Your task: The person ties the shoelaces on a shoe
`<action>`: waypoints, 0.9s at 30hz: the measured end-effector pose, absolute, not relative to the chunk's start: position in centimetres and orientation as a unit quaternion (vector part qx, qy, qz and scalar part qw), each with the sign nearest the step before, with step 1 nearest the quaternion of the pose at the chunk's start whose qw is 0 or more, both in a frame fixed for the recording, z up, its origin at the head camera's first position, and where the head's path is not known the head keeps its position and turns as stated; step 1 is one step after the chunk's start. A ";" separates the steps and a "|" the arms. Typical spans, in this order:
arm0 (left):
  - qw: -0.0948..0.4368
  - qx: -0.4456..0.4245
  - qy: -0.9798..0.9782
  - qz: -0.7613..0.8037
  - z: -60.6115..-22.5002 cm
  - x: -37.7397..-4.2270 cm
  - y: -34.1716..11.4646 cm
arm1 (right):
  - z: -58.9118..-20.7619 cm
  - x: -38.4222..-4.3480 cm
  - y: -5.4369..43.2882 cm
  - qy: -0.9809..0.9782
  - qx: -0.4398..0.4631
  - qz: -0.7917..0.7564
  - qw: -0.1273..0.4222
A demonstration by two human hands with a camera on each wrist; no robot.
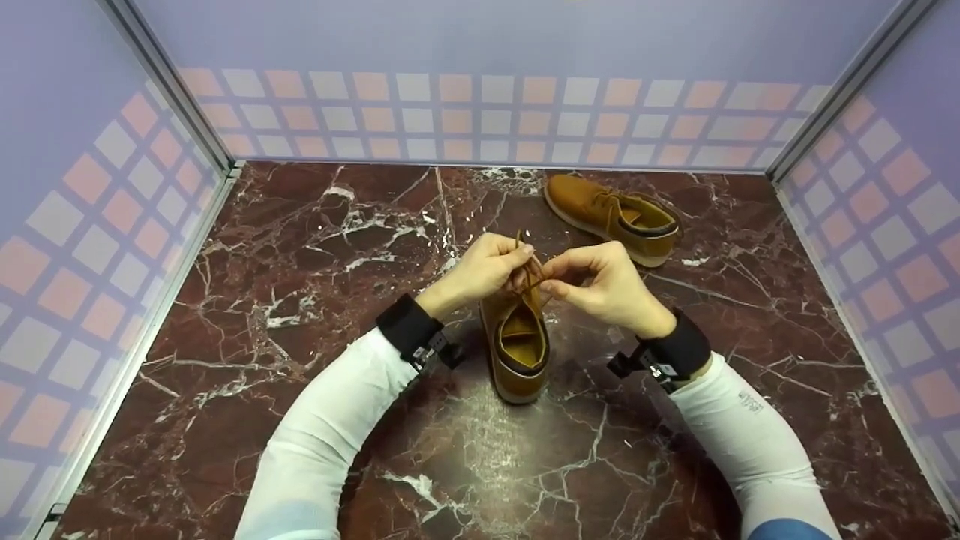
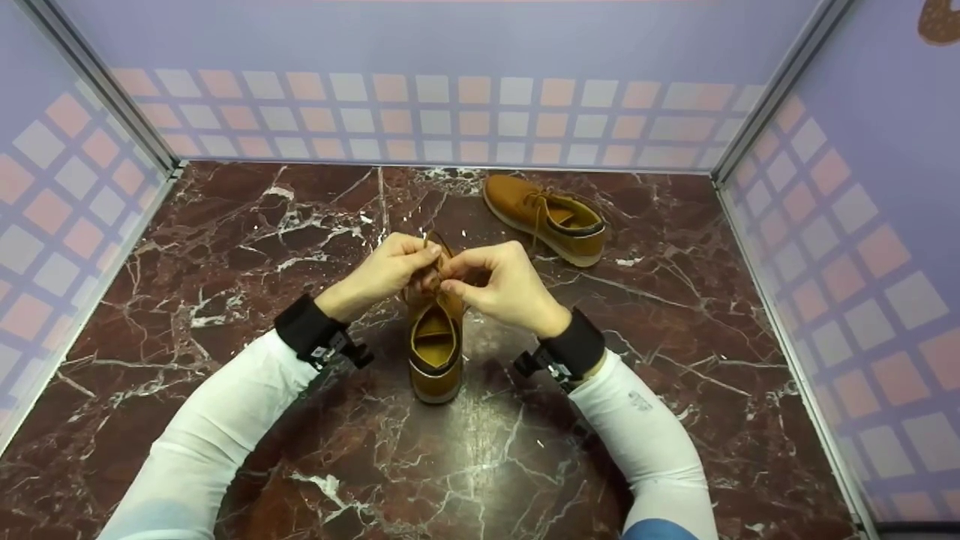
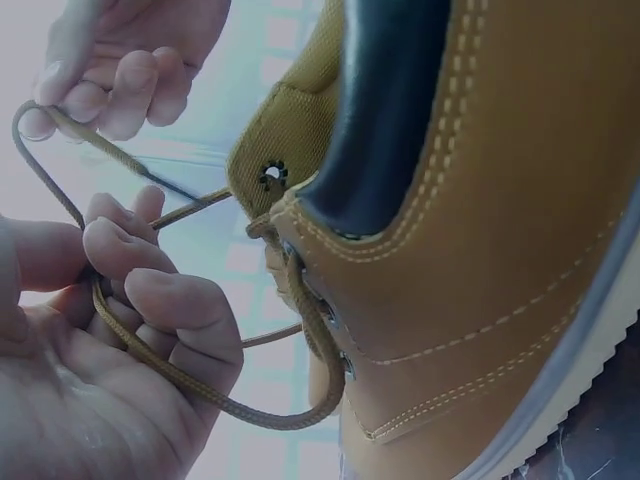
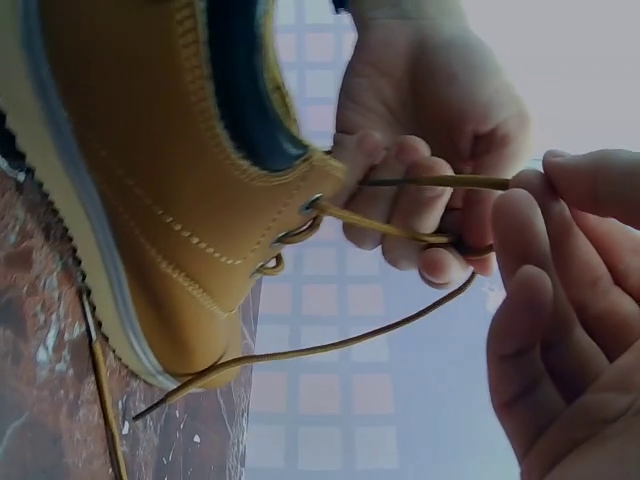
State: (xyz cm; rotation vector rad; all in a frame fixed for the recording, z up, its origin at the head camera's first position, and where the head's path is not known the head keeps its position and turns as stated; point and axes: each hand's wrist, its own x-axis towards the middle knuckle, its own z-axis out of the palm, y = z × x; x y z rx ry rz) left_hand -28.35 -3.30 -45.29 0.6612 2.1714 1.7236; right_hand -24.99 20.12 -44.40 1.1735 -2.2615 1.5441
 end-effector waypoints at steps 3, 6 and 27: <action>0.143 0.230 0.759 0.591 -45.3 -28.4 -3.3 | -44.7 -25.0 19.9 -0.762 0.423 0.471 0.135; 0.145 0.230 0.758 0.593 -45.3 -28.4 -3.4 | -45.2 -25.1 19.6 -0.768 0.456 0.406 0.193; 0.153 0.213 0.754 0.602 -45.5 -28.3 -3.5 | -47.6 -26.1 18.9 -0.823 0.433 0.303 0.209</action>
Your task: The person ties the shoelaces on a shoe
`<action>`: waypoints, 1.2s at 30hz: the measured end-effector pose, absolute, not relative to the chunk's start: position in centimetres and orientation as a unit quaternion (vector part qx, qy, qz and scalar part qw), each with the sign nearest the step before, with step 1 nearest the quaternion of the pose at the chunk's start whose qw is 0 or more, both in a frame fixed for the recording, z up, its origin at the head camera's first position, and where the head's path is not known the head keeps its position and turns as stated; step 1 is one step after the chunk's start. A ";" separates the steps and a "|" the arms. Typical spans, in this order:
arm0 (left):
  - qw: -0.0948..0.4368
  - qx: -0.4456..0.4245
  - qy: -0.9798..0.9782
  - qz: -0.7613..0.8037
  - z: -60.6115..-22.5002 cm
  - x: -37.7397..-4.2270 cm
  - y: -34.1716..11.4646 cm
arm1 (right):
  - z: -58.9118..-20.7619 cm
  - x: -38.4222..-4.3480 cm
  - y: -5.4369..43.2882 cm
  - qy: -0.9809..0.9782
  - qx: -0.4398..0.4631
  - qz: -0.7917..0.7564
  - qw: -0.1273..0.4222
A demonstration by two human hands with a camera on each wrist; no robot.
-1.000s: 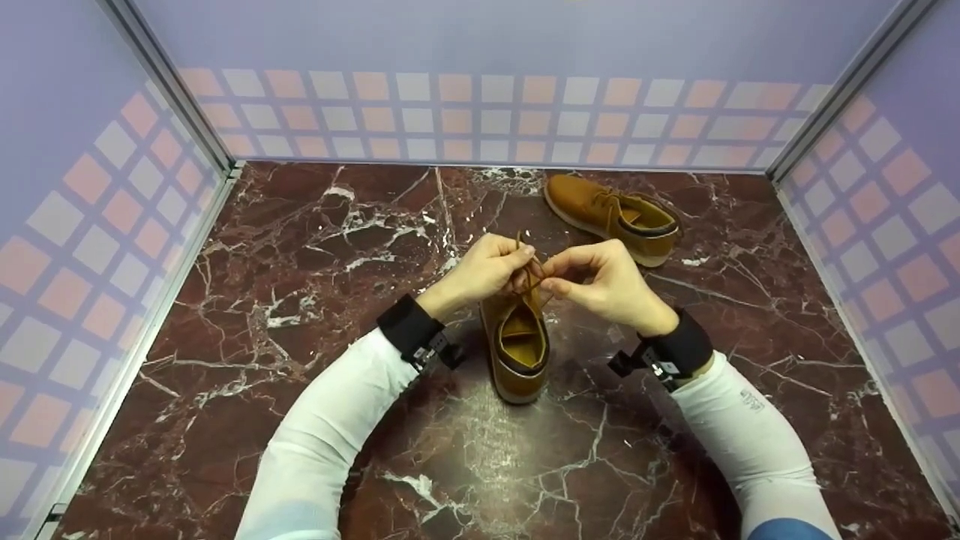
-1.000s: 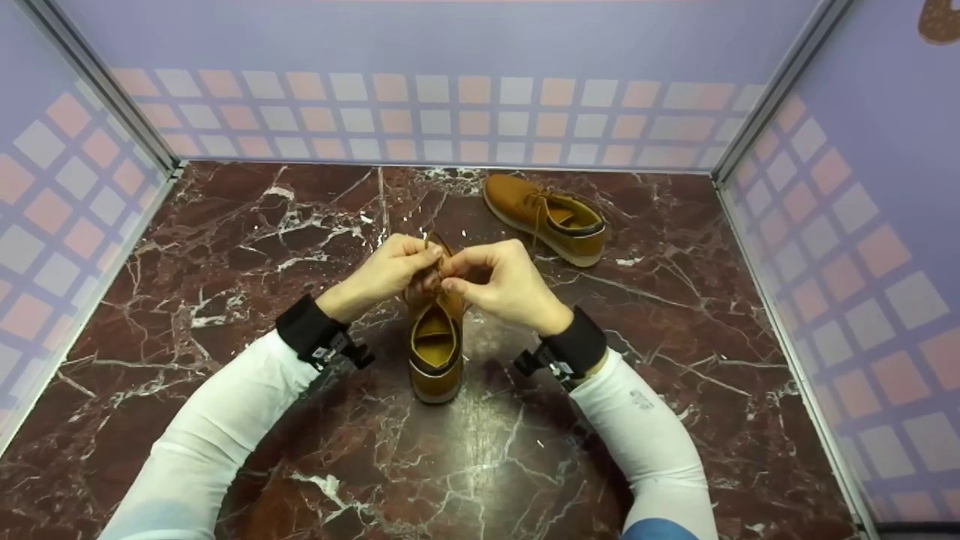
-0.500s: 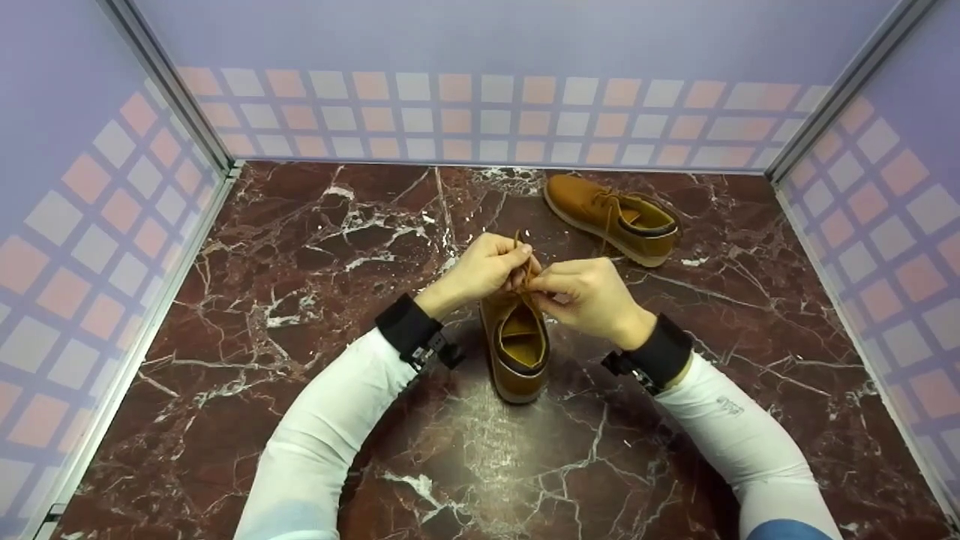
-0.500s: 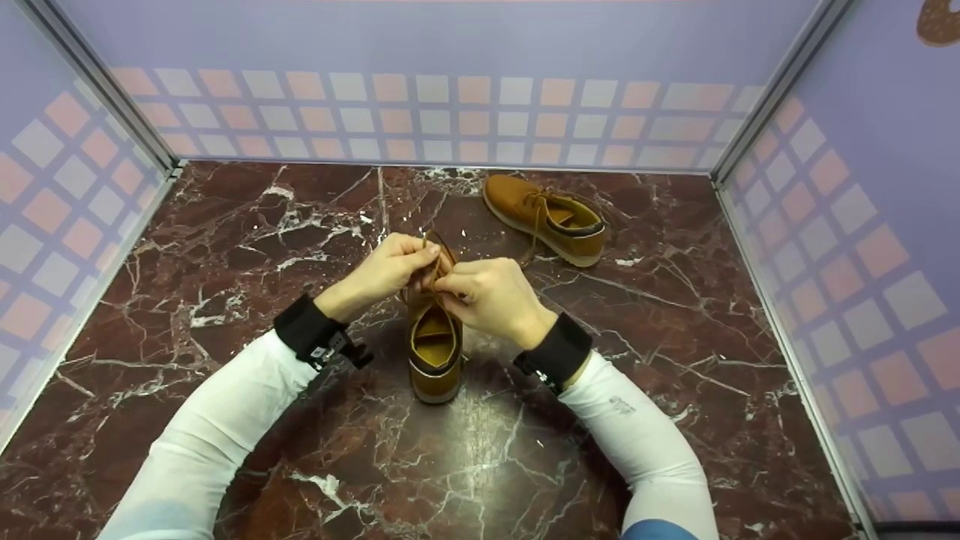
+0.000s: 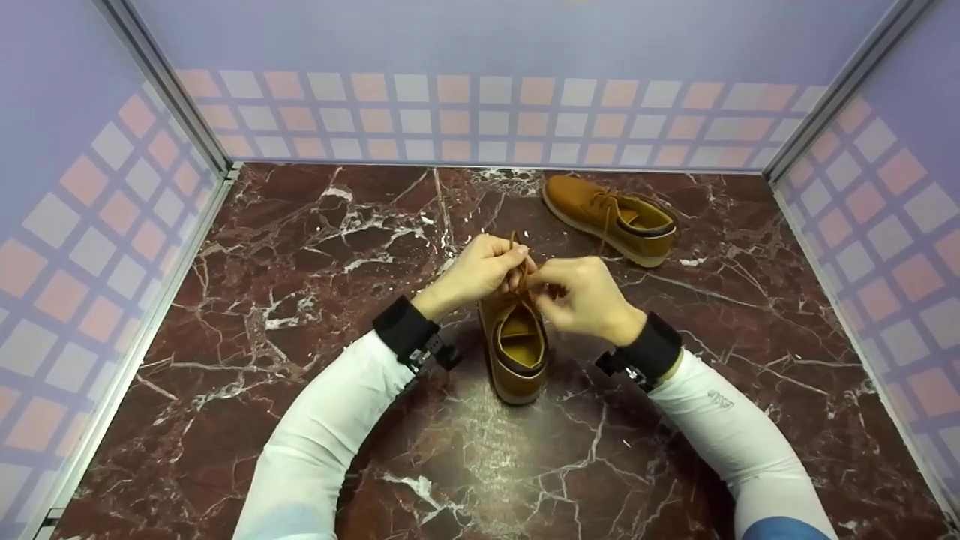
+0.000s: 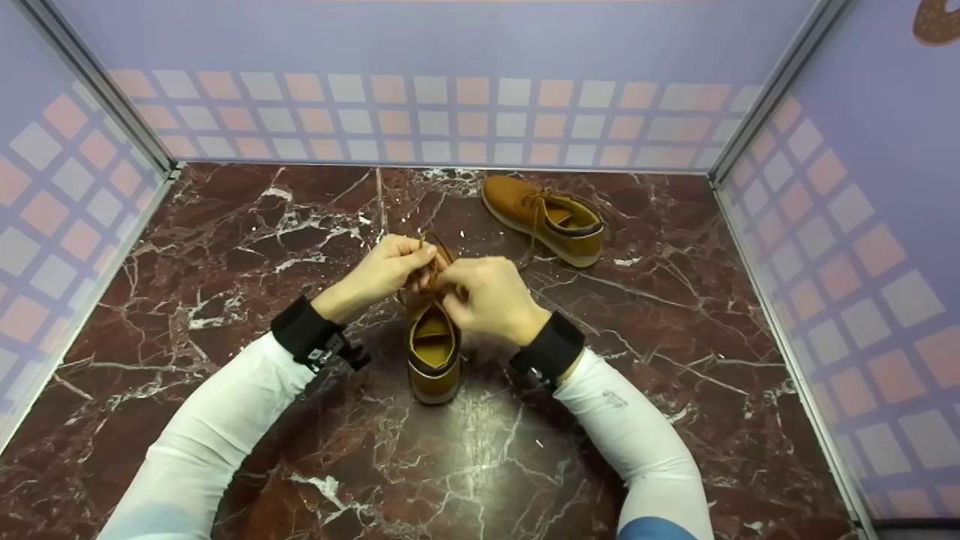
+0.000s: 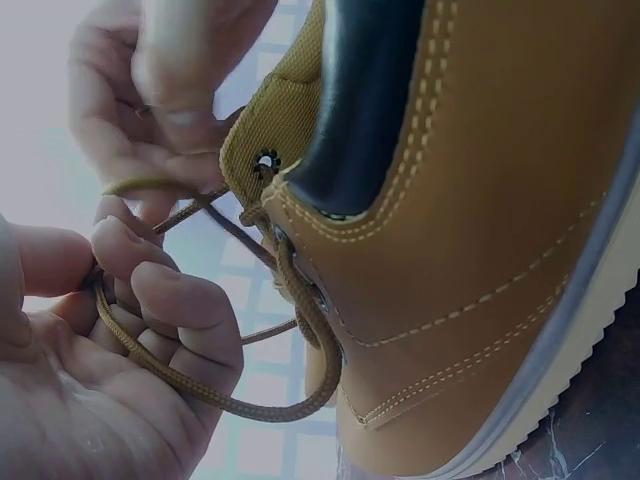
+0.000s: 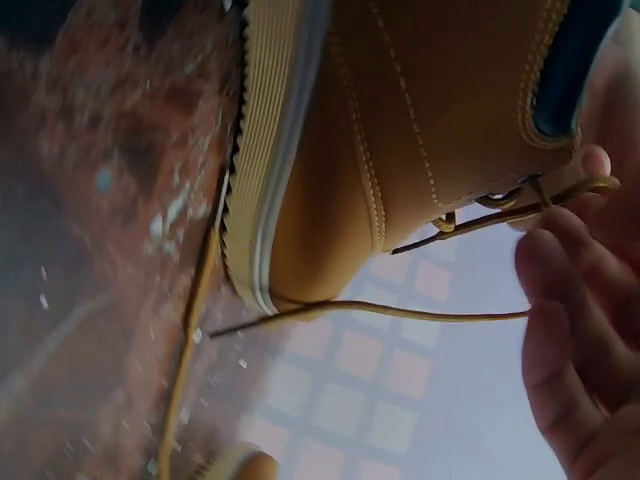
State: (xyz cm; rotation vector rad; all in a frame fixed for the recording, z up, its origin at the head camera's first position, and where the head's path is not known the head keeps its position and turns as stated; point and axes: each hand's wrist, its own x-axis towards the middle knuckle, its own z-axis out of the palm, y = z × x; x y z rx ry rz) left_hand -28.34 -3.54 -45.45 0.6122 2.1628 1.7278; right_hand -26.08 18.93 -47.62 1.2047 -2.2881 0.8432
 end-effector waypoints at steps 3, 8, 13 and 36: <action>0.153 0.206 0.761 0.595 -45.4 -28.3 -3.7 | -47.5 -26.8 19.2 -0.843 0.341 0.387 0.152; 0.160 0.200 0.764 0.592 -45.4 -28.3 -3.7 | -47.3 -28.4 19.2 -0.859 0.182 0.477 -0.032; 0.167 0.200 0.765 0.589 -45.5 -28.2 -3.6 | -47.5 -29.4 18.8 -0.835 0.118 0.494 -0.211; 0.113 0.209 0.779 0.579 -45.6 -27.7 -3.4 | -47.2 -28.9 18.8 -0.724 0.069 0.679 -0.099</action>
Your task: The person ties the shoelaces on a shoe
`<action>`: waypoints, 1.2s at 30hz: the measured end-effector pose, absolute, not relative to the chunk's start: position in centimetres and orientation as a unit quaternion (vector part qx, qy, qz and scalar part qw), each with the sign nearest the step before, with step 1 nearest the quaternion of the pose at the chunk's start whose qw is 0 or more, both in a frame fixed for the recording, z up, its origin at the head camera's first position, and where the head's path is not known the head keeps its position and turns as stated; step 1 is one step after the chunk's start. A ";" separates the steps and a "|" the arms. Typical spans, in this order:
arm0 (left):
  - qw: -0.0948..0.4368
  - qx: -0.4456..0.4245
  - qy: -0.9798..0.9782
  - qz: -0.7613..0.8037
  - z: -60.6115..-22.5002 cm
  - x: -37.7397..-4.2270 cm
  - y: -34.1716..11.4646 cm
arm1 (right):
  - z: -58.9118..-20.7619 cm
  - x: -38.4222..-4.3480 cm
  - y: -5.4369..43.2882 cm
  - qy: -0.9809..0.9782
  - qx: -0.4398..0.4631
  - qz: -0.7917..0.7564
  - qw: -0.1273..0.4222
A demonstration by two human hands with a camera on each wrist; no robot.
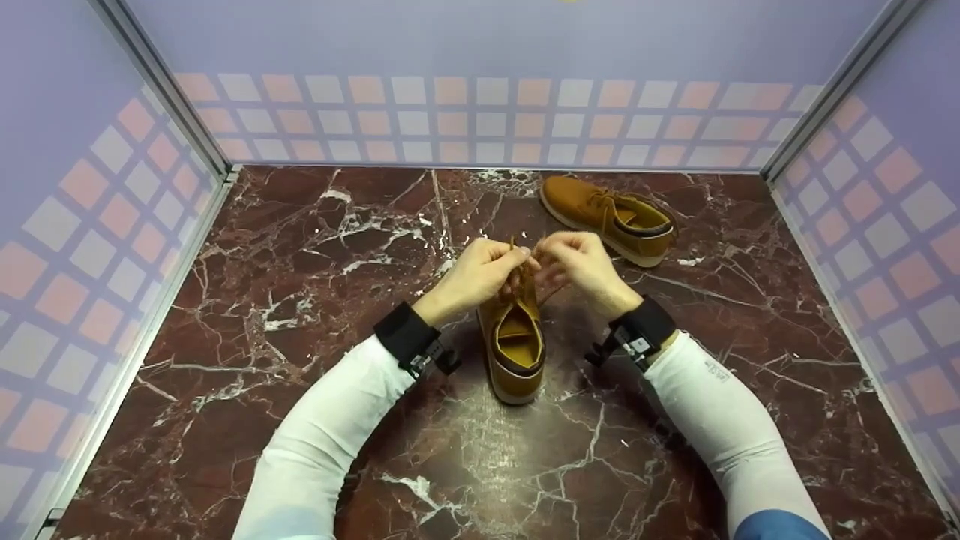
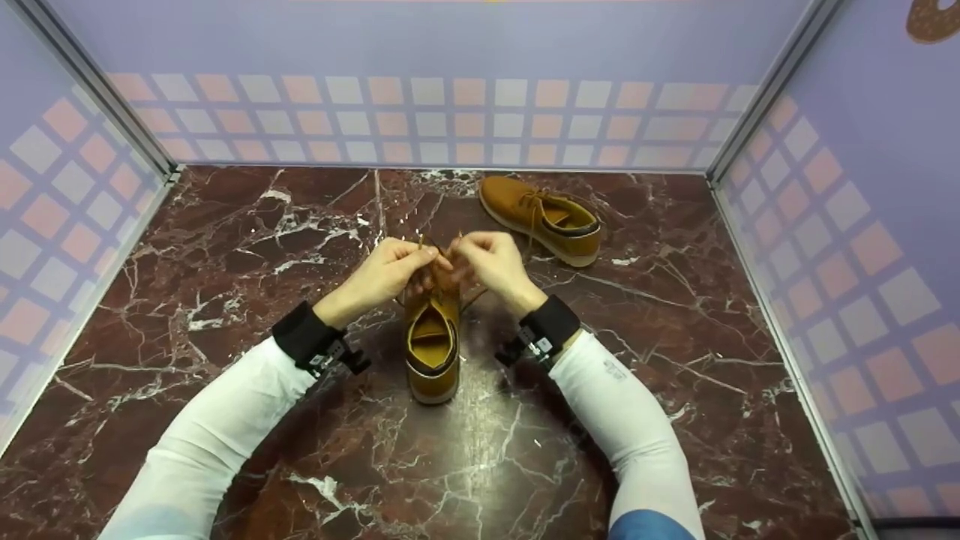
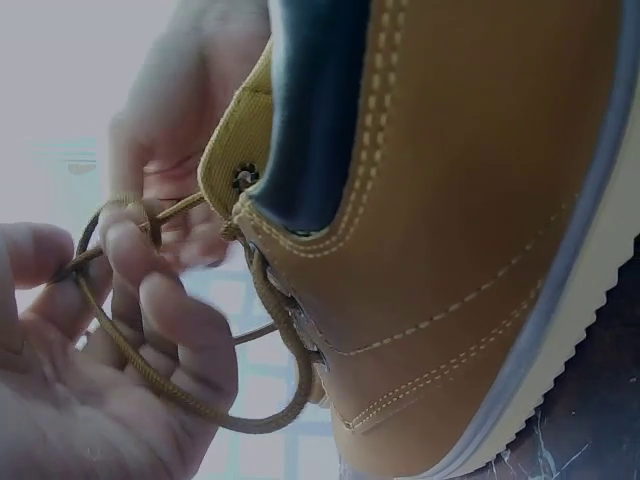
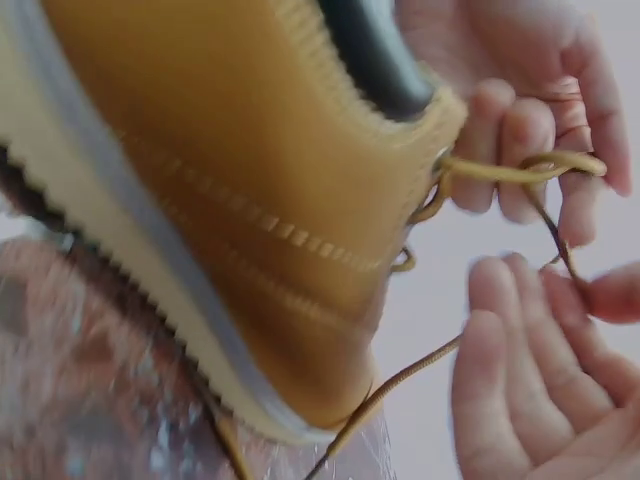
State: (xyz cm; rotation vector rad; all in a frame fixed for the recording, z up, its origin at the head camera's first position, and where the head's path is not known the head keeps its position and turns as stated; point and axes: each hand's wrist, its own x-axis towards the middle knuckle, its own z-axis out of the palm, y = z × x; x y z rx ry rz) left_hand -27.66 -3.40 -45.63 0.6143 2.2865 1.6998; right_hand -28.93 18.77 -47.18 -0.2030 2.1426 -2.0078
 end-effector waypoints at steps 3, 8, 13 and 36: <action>0.069 0.197 0.784 0.585 -45.6 -27.6 -3.4 | -46.8 -29.0 18.4 0.652 -0.059 -0.753 0.070; 0.048 0.132 0.715 0.685 -45.1 -27.9 -3.1 | -45.7 -29.1 17.6 0.528 -0.028 -0.847 0.050; 0.078 0.074 0.560 0.821 -44.2 -27.9 -3.2 | -44.5 -29.2 16.9 0.426 -0.007 -0.903 0.057; 0.075 0.027 0.464 0.882 -45.2 -27.7 -8.6 | -44.5 -29.4 23.3 0.490 -0.001 -0.870 0.052</action>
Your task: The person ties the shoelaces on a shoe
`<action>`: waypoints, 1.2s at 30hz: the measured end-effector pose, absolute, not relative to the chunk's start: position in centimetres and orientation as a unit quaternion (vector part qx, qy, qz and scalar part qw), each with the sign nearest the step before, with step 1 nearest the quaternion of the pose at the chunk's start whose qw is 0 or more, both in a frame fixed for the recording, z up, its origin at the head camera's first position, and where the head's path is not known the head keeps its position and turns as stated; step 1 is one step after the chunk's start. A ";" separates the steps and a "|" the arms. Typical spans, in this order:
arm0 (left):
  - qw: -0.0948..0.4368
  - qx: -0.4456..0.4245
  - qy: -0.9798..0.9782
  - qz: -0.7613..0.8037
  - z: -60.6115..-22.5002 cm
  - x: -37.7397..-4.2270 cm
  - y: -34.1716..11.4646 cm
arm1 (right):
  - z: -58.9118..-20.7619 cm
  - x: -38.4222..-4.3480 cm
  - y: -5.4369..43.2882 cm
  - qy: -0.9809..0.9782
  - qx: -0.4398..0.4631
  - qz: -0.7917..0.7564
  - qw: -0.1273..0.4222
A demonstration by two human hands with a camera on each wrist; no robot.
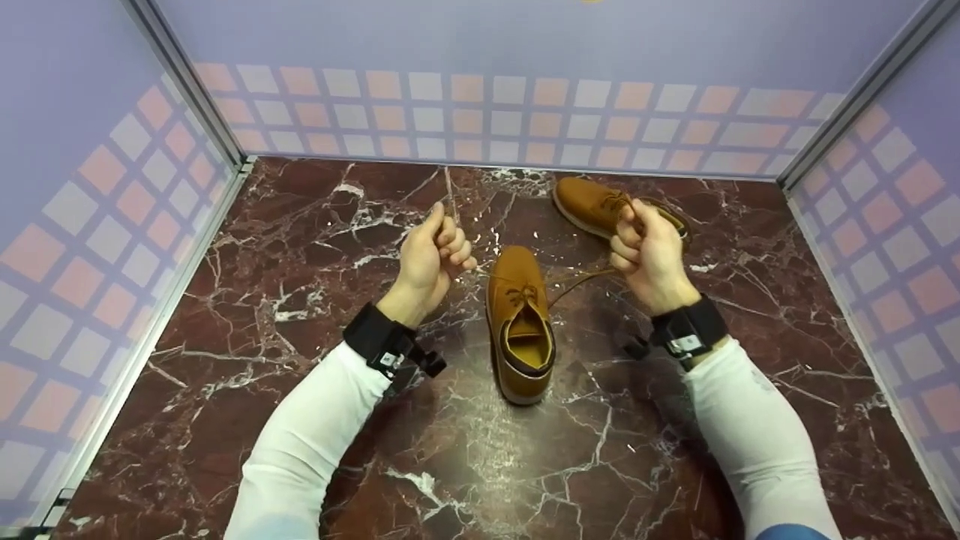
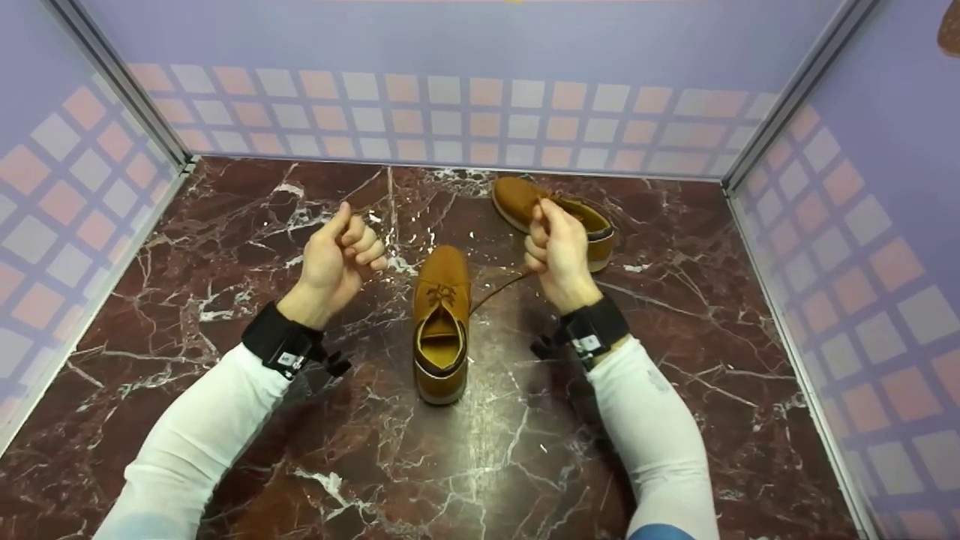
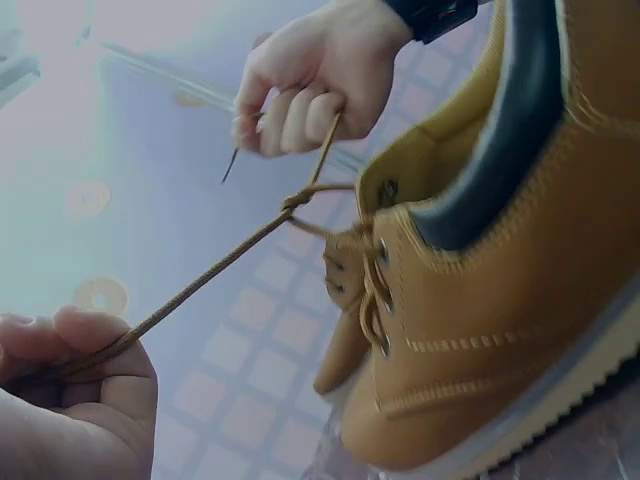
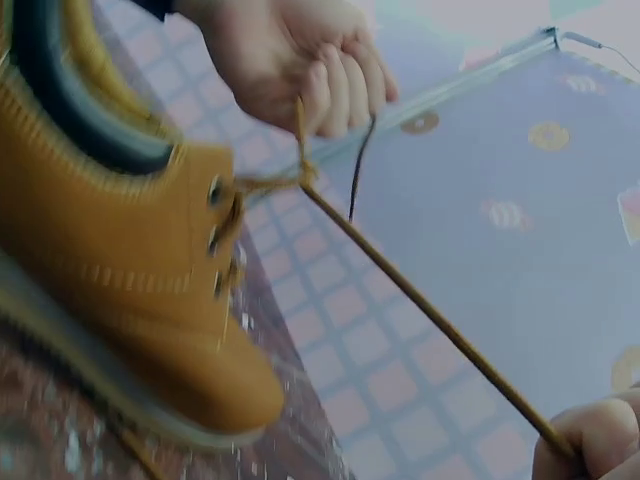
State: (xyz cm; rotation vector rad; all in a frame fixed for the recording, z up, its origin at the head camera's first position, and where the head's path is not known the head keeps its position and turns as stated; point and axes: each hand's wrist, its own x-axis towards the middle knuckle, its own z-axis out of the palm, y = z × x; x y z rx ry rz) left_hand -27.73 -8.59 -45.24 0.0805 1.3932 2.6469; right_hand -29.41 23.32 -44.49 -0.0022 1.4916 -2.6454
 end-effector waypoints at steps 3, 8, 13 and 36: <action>0.070 0.007 0.465 0.883 -45.8 -27.8 -9.4 | -45.2 -29.5 24.7 0.504 0.002 -0.862 0.054; 0.071 -0.025 0.477 0.876 -47.1 -27.7 -11.2 | -46.9 -29.6 26.6 0.551 0.012 -0.832 0.068; 0.092 -0.081 0.500 0.857 -48.5 -27.3 -12.5 | -48.9 -29.5 28.2 0.623 0.048 -0.776 0.091; 0.064 -0.103 0.728 0.674 -47.7 -26.7 -12.4 | -48.8 -27.0 25.2 0.899 -0.104 -0.425 -0.013</action>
